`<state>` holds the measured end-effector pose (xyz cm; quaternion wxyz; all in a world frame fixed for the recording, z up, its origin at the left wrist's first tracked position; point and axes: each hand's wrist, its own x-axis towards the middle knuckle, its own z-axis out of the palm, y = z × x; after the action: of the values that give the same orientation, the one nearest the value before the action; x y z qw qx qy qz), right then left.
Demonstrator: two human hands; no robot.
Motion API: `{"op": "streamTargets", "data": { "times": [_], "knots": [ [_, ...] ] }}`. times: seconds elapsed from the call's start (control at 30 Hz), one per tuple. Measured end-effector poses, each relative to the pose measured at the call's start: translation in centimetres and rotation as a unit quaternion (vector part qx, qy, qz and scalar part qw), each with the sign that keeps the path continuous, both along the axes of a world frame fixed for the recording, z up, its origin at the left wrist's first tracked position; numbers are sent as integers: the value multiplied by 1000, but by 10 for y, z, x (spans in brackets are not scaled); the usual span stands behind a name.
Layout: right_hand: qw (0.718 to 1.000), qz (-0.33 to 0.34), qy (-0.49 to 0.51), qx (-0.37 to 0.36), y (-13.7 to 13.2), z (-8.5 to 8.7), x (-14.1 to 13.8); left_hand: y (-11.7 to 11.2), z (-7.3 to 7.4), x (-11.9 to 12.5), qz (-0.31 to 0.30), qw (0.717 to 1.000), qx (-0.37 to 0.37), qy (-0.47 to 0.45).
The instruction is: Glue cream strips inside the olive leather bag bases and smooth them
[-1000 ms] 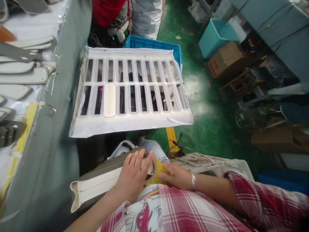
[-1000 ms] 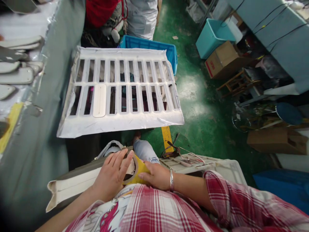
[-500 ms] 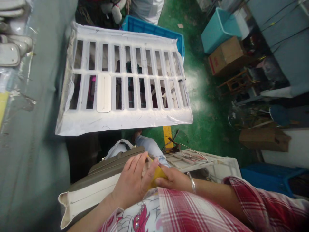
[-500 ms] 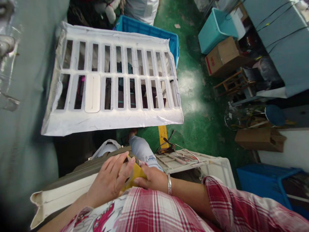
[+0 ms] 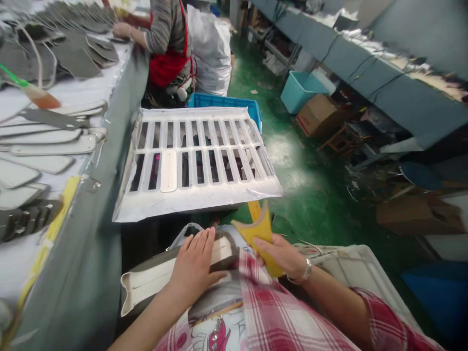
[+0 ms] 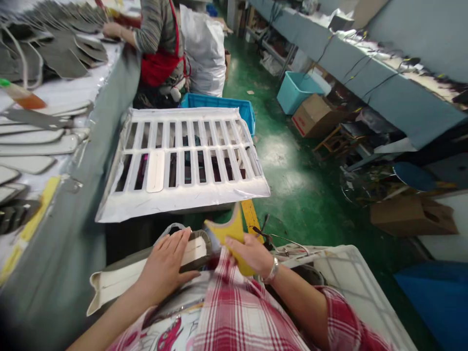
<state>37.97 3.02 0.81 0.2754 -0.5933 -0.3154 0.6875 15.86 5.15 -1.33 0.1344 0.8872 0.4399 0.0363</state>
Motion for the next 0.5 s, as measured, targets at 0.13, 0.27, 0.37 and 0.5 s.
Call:
{"op": "streamTargets", "data": {
  "times": [0.13,0.27,0.37,0.5],
  "knots": [
    [952,-238,145,130,4,4,-21,-11,-6,-4,13,999,40,-1],
    [920,-288,154,216,16,-10,-59,-18,-3,-1,14,998,63,-2],
    [914,-305,136,229,22,-19,-74,-20,-2,-1,13,998,68,-1],
    [917,-305,71,248,21,-31,-82,-19,-5,-1,17,998,67,8]
  ]
}}
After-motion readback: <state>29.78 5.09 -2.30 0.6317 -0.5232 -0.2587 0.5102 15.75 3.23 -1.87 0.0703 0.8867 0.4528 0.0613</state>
